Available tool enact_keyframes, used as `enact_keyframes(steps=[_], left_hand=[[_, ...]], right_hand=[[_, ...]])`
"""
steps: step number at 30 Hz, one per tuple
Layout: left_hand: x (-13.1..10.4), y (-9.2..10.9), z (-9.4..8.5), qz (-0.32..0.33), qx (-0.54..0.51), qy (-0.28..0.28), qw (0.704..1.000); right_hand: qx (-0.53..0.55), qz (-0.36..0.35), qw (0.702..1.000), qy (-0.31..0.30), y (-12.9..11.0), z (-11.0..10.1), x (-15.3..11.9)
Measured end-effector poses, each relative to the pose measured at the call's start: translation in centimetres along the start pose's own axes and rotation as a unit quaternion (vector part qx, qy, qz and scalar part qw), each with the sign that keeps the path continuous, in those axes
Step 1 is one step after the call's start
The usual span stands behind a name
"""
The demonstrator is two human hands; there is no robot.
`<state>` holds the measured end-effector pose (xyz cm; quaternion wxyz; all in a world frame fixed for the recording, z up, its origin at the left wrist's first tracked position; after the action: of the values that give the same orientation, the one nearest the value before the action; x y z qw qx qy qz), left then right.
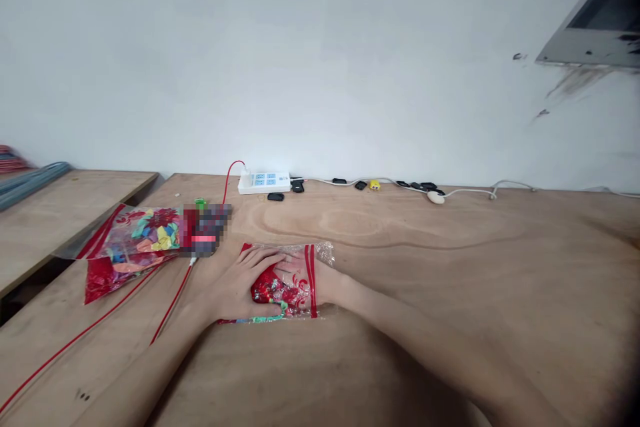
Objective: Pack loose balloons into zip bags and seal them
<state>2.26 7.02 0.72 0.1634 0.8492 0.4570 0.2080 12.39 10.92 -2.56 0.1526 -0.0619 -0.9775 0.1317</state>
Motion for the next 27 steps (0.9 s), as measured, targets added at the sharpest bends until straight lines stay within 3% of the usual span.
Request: enact_keyframes(steps=[9, 12, 17, 20, 23, 27], left_hand=[[-0.2, -0.5, 0.1, -0.001, -0.006, 0.012, 1.0], [-0.2, -0.3, 0.0, 0.003, -0.007, 0.014, 1.0], [-0.2, -0.2, 0.3, 0.017, 0.0, 0.01, 1.0], [0.0, 0.3, 0.5, 0.053, 0.015, 0.005, 0.998], [0.2, 1.6, 0.1, 0.099, 0.055, 0.016, 0.993], [-0.2, 5.8, -0.2, 0.173, 0.138, 0.062, 0.973]], right_hand=[[-0.079, -0.017, 0.997, 0.005, -2.6, -6.0, -6.0], [-0.094, 0.019, 0.995, 0.035, -1.1, -7.0, -8.8], [-0.137, 0.123, 0.979, 0.092, 3.8, -8.3, -12.3], [-0.146, 0.141, 0.975, 0.094, 5.5, -8.7, -12.0], [-0.142, 0.122, 0.979, 0.08, 5.7, -8.6, -10.6], [-0.137, 0.091, 0.985, 0.046, 5.1, -7.9, -9.1]])
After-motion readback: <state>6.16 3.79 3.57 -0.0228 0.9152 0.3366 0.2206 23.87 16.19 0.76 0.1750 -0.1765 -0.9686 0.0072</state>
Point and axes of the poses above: each hand's wrist, its own x-axis towards the middle knuckle, its own z-axis out of the palm, y = z × x, the point moved 9 cm from there along x, towards the middle knuckle, and after that the axes turned 5 degrees about -x, right-handed, at the moved point
